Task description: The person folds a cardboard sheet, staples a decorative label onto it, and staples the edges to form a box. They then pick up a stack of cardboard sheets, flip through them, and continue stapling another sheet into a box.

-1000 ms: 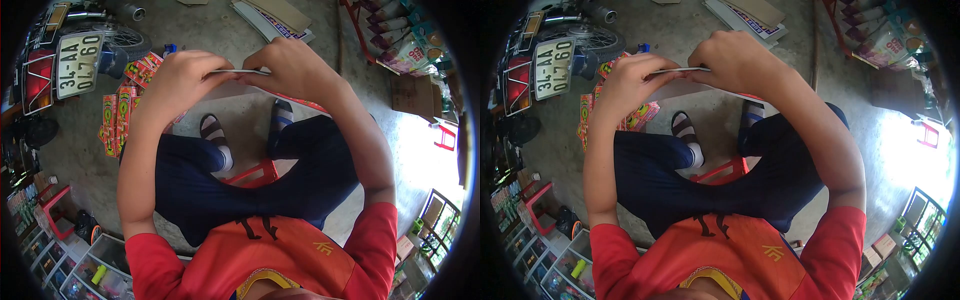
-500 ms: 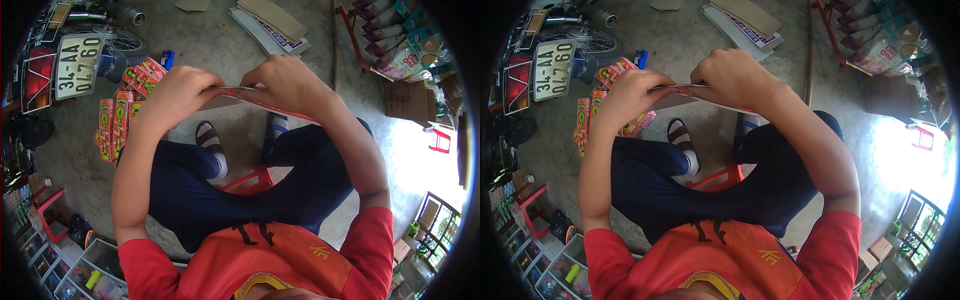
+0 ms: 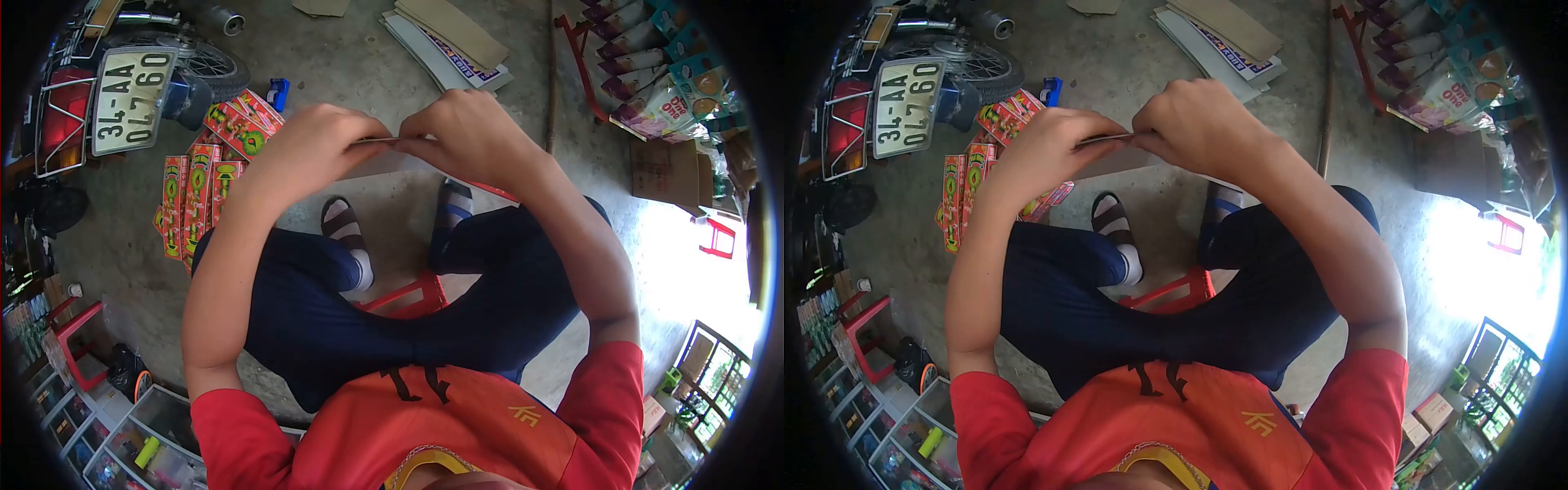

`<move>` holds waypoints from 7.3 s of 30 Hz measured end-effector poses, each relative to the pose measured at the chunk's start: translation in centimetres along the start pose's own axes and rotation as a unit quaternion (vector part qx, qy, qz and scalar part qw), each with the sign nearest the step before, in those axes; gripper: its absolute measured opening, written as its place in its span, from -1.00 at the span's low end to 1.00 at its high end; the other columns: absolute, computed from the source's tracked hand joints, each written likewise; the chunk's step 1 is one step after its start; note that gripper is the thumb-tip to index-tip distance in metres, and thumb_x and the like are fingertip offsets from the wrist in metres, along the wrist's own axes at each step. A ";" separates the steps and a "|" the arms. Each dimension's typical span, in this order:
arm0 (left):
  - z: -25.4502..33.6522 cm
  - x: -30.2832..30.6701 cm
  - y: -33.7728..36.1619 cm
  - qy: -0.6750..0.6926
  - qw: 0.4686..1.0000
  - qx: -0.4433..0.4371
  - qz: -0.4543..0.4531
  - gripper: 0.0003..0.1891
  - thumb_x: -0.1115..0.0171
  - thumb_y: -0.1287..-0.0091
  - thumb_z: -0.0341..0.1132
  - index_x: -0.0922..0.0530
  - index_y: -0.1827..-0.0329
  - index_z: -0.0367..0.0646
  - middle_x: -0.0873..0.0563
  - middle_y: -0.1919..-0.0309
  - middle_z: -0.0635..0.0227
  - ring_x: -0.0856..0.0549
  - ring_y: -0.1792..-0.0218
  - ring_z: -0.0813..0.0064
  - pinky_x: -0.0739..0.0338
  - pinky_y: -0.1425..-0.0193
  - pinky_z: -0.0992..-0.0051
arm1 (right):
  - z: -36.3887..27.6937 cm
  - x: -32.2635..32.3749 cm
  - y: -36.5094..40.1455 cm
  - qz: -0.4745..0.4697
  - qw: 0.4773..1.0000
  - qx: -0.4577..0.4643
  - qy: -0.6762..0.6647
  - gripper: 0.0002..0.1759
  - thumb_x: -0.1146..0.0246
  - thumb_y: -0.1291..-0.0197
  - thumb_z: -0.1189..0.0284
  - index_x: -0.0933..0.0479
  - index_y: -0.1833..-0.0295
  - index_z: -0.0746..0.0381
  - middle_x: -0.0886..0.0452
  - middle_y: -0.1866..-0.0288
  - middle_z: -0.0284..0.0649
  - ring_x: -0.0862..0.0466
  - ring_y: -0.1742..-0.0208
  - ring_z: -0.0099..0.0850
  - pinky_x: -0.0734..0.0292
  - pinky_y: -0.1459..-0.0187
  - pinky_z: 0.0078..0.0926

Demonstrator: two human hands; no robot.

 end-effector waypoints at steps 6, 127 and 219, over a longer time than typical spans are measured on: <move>-0.8 1.1 0.2 0.012 0.999 0.040 -0.011 -0.84 -0.41 -0.37 -0.34 -0.80 0.09 -0.22 -0.83 0.27 0.17 -0.80 0.29 0.12 -0.65 0.17 0.29 | 1.6 0.3 0.5 0.014 0.999 -0.007 -0.050 -0.69 -0.35 -0.35 0.15 -0.82 0.18 0.15 -0.77 0.41 -0.11 -0.76 0.31 -0.05 -0.65 0.19 -0.11; -3.8 4.7 2.7 -0.162 0.977 0.135 0.019 -0.43 -0.64 -0.10 -0.02 -0.71 -0.08 -0.20 -0.79 0.10 0.08 -0.68 -0.05 -0.06 -0.55 -0.20 0.09 | 4.5 2.1 2.4 -0.012 1.000 -0.018 -0.014 -0.43 -0.66 0.04 0.01 -0.78 0.05 0.19 -0.83 0.17 -0.08 -0.80 0.15 -0.12 -0.66 0.07 -0.22; -2.0 1.0 2.1 0.067 0.971 0.168 -0.156 -0.73 -0.35 -0.46 -0.20 -0.80 -0.02 -0.22 -0.77 0.39 0.07 -0.67 0.45 0.30 -0.53 0.26 0.36 | -0.2 0.2 1.1 0.025 0.991 0.124 -0.045 -0.80 -0.31 -0.33 0.37 -0.76 0.20 0.27 -0.76 0.30 -0.08 -0.76 0.19 -0.05 -0.63 0.11 -0.12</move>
Point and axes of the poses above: each hand's wrist, its own y-axis away from the middle knuckle, its own x-axis out of the back of the hand, z = x × y, the point moved 7 cm from there along -y, towards the middle knuckle
